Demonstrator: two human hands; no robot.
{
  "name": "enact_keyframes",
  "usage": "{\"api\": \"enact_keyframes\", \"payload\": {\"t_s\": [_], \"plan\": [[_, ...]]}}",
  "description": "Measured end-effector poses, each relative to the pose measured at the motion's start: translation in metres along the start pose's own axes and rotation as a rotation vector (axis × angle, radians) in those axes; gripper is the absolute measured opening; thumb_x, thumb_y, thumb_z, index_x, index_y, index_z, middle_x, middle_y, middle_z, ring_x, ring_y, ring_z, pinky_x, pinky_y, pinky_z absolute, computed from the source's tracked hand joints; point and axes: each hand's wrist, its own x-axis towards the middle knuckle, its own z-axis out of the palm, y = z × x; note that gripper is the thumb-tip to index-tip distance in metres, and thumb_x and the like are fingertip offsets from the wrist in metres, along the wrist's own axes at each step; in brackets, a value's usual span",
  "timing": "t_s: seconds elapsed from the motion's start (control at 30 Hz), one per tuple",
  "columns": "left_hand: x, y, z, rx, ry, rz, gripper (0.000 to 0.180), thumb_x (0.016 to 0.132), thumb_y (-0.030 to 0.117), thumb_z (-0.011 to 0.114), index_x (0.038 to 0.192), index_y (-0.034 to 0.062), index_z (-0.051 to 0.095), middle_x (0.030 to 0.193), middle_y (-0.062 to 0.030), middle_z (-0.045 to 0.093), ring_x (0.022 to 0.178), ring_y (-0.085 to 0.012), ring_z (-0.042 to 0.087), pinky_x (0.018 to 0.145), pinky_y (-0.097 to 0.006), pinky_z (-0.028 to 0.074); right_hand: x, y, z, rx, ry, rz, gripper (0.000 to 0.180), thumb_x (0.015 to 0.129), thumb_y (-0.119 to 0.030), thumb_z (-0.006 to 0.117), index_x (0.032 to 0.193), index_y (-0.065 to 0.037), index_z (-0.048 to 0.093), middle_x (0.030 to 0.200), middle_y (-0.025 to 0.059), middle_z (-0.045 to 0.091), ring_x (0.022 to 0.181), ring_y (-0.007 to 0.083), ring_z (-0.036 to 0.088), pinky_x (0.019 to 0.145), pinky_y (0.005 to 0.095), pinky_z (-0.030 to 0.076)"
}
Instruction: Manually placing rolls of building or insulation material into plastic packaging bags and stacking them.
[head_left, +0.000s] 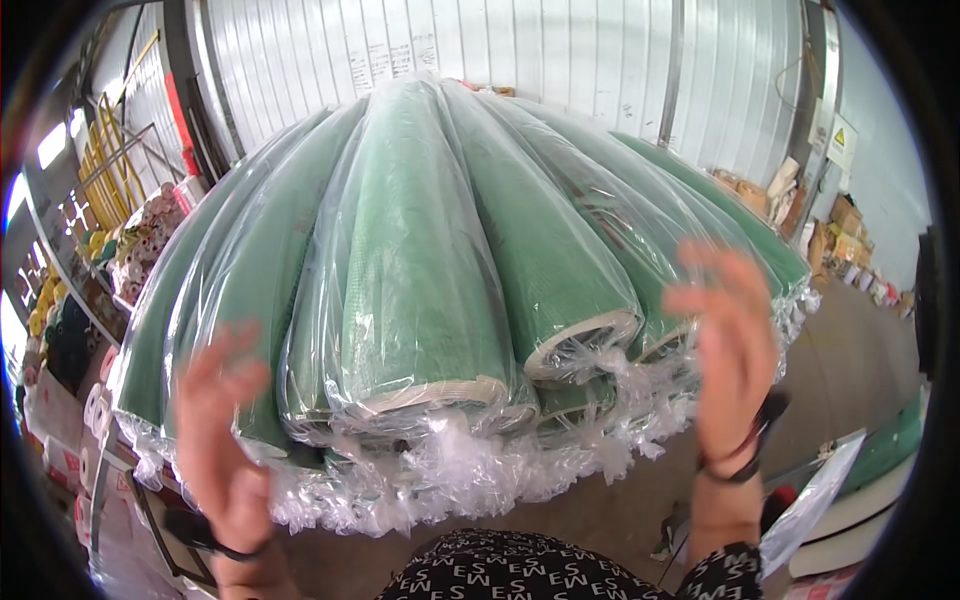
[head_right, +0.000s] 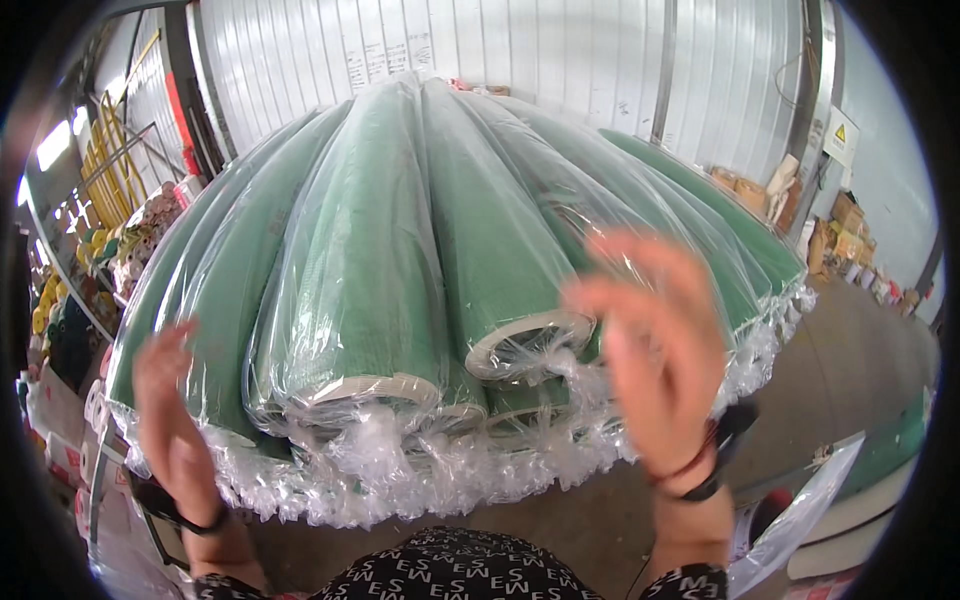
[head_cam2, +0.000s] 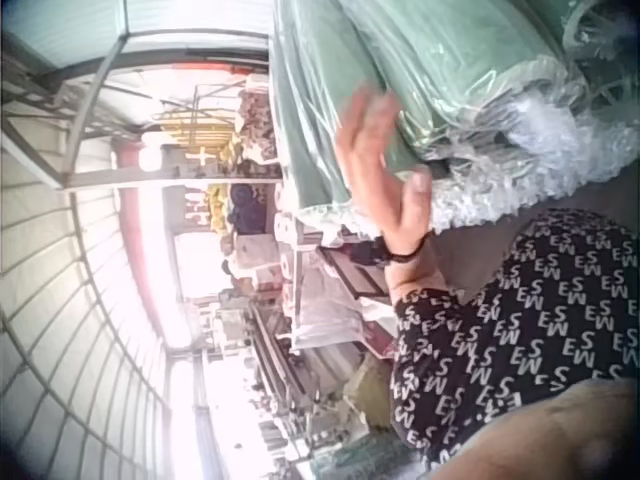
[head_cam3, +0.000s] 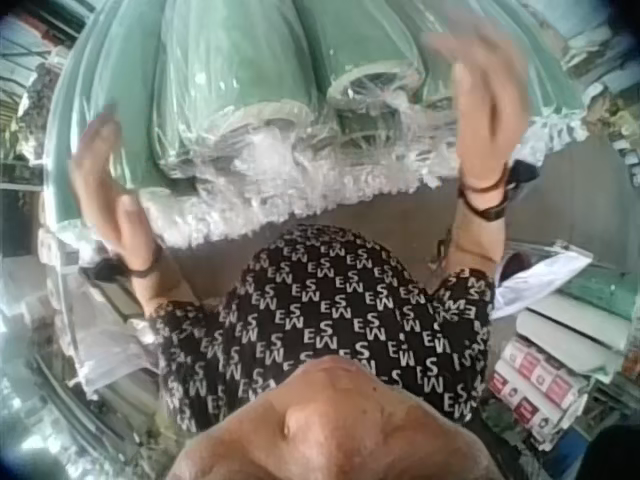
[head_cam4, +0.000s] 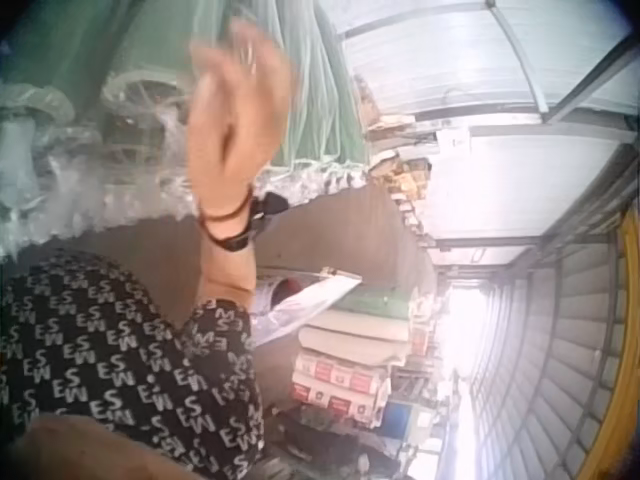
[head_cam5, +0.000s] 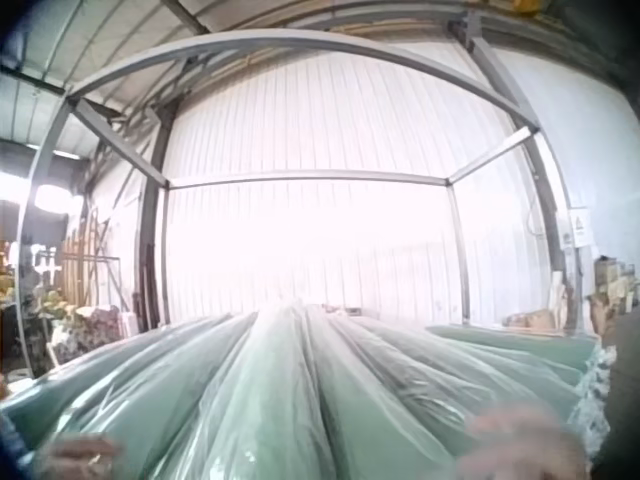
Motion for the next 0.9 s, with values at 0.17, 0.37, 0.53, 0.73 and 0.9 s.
{"api": "enact_keyframes", "payload": {"t_s": [0.17,0.37,0.53,0.73,0.9], "plan": [[0.157,-0.003,0.026,0.192,-0.263,0.296,0.047,0.093,0.037,0.051,0.128,0.0054,0.057,0.130,-0.0221,0.053,0.125,-0.0364,0.046,0.108,-0.043,0.031,0.149,0.078,0.020,-0.055,-0.149,-0.209,0.036,0.090,-0.033,0.057,0.108,-0.003,0.068,0.121,0.0163,0.060,0.114,0.0296,0.055,0.098,0.0372,0.041],[0.193,-0.124,0.188,0.447,-0.699,-0.315,0.051,0.099,0.050,0.036,0.143,0.0248,0.037,0.157,-0.0094,0.015,0.141,-0.0442,0.018,0.114,-0.052,0.020,0.126,0.149,0.164,-0.375,-0.713,0.002,0.059,0.090,-0.051,0.050,0.139,-0.016,0.046,0.148,0.0171,0.033,0.138,0.0340,0.031,0.111,0.0464,0.027],[0.135,-0.223,0.245,0.607,-0.766,0.386,0.044,0.097,0.048,0.038,0.141,0.0396,0.040,0.155,-0.0119,0.023,0.133,-0.0481,0.030,0.103,-0.060,0.034,0.063,0.157,0.199,-0.432,-0.832,0.173,0.057,0.092,-0.046,0.047,0.142,-0.021,0.040,0.152,0.0119,0.028,0.140,0.0322,0.026,0.109,0.0559,0.026],[0.135,-0.181,0.247,0.486,-0.679,-0.163,0.074,0.086,0.072,0.038,0.144,0.0256,0.040,0.147,-0.0200,0.036,0.126,-0.0510,0.040,0.103,-0.053,0.036,0.038,0.175,0.211,-0.401,-0.702,0.108,0.055,0.092,-0.044,0.044,0.141,-0.021,0.042,0.153,0.0085,0.030,0.140,0.0301,0.027,0.106,0.0634,0.022],[0.116,-0.192,0.257,0.580,-0.714,-0.120,0.067,0.089,0.067,0.039,0.144,0.0287,0.037,0.145,-0.0201,0.038,0.124,-0.0534,0.040,0.103,-0.057,0.035,0.017,0.175,0.228,-0.418,-0.731,0.151,0.053,0.092,-0.042,0.043,0.141,-0.021,0.043,0.152,0.0068,0.031,0.140,0.0274,0.026,0.107,0.0642,0.018]]}}
